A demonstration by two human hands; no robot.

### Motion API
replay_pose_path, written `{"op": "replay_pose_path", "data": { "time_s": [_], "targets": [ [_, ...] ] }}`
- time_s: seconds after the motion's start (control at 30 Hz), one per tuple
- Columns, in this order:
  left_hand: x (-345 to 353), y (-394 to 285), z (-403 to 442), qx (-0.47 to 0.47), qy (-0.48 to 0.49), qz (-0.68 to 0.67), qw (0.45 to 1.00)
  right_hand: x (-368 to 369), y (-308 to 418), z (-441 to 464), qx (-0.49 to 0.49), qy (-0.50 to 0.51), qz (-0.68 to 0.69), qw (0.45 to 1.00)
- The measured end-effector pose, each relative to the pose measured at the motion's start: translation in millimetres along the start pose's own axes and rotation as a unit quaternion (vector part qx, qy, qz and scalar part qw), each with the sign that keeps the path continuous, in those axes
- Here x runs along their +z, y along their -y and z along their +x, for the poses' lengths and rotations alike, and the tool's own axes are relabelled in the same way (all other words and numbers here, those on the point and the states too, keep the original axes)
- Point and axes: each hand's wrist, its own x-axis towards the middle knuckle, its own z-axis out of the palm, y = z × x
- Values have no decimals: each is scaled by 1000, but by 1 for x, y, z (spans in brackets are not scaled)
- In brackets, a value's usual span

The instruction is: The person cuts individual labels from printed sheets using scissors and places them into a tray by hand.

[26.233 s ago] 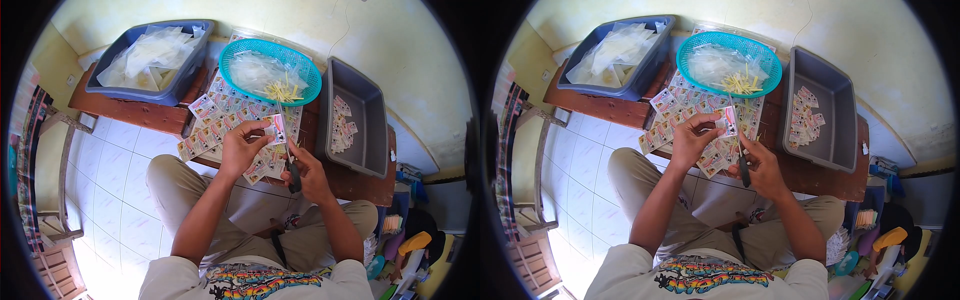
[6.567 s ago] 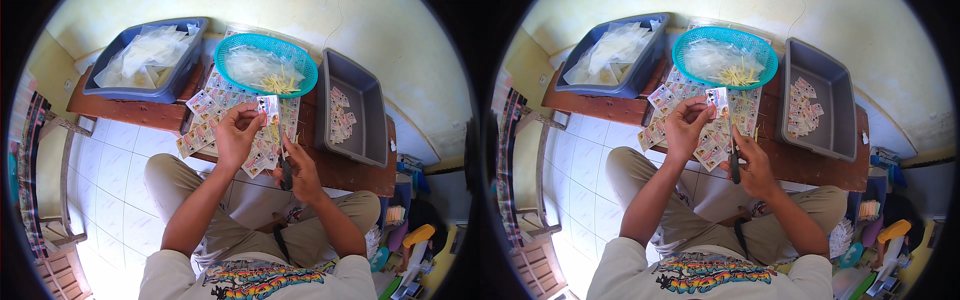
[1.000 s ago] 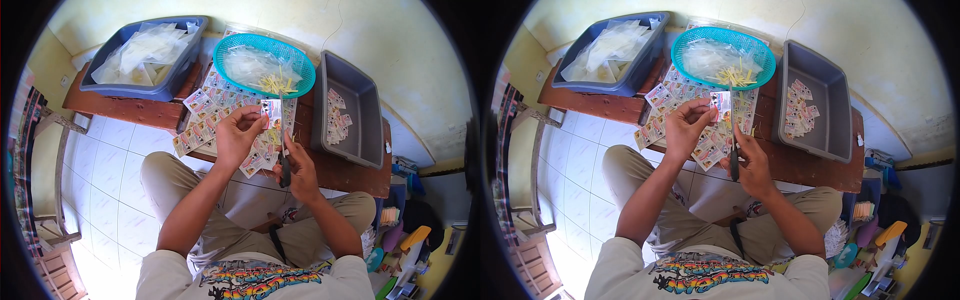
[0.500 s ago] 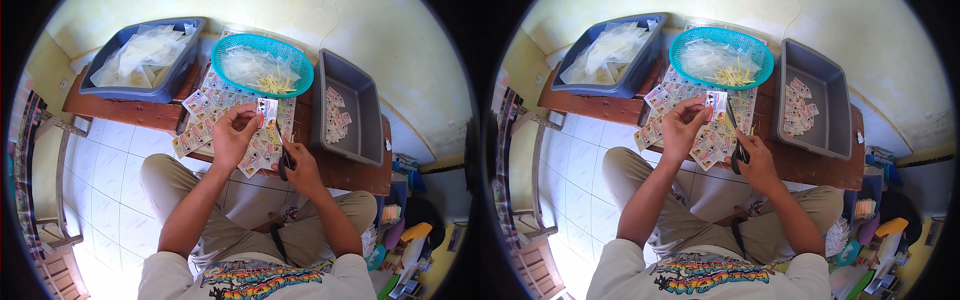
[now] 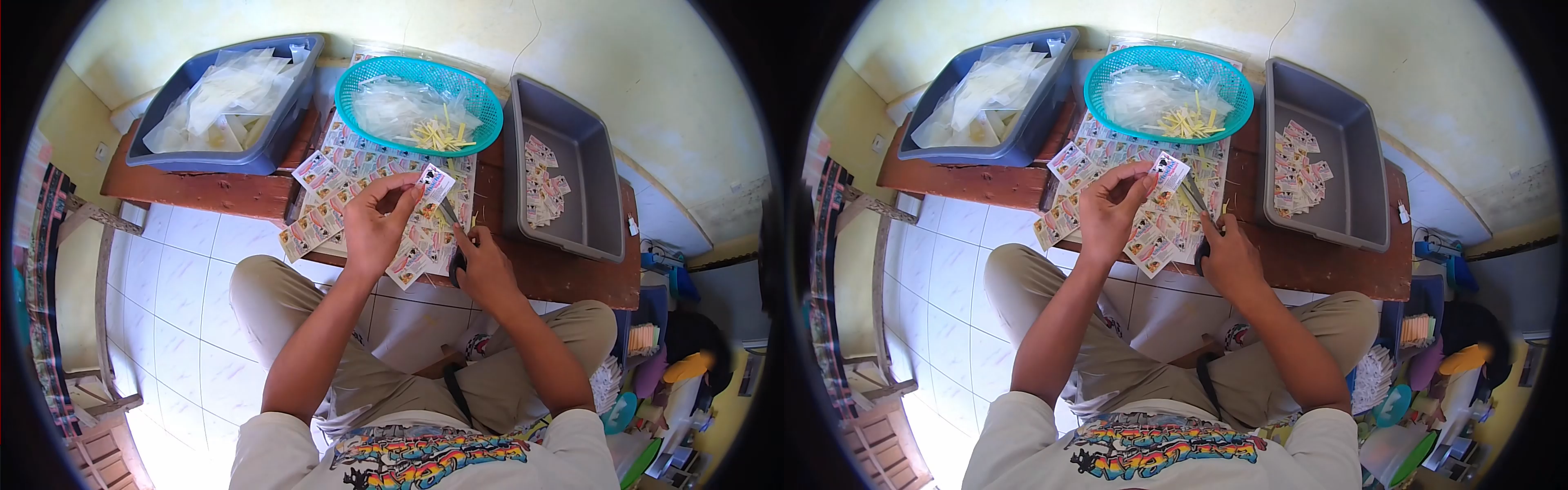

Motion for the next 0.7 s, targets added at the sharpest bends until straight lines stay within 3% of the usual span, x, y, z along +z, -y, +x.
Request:
{"op": "replay_pose_path", "data": {
  "time_s": [0.27,0.4,0.47,0.5,0.57,0.7],
  "targets": [
    [-1,-3,-1,9,14,3,1000,-19,18,1,12,57,-37,998],
    [-3,-3,-2,7,26,17,999,-26,12,7,-23,-7,4,1000],
    [-4,-2,-2,7,31,15,999,-35,10,16,-71,-86,199,974],
    [-4,-1,-2,20,32,28,999,-39,14,19,-70,-86,198,974],
    [-3,1,-2,34,36,41,998,-44,22,23,-52,-154,364,917],
    [-4,2,-2,34,48,59,997,-43,24,30,-20,-121,477,870]
  ]
}}
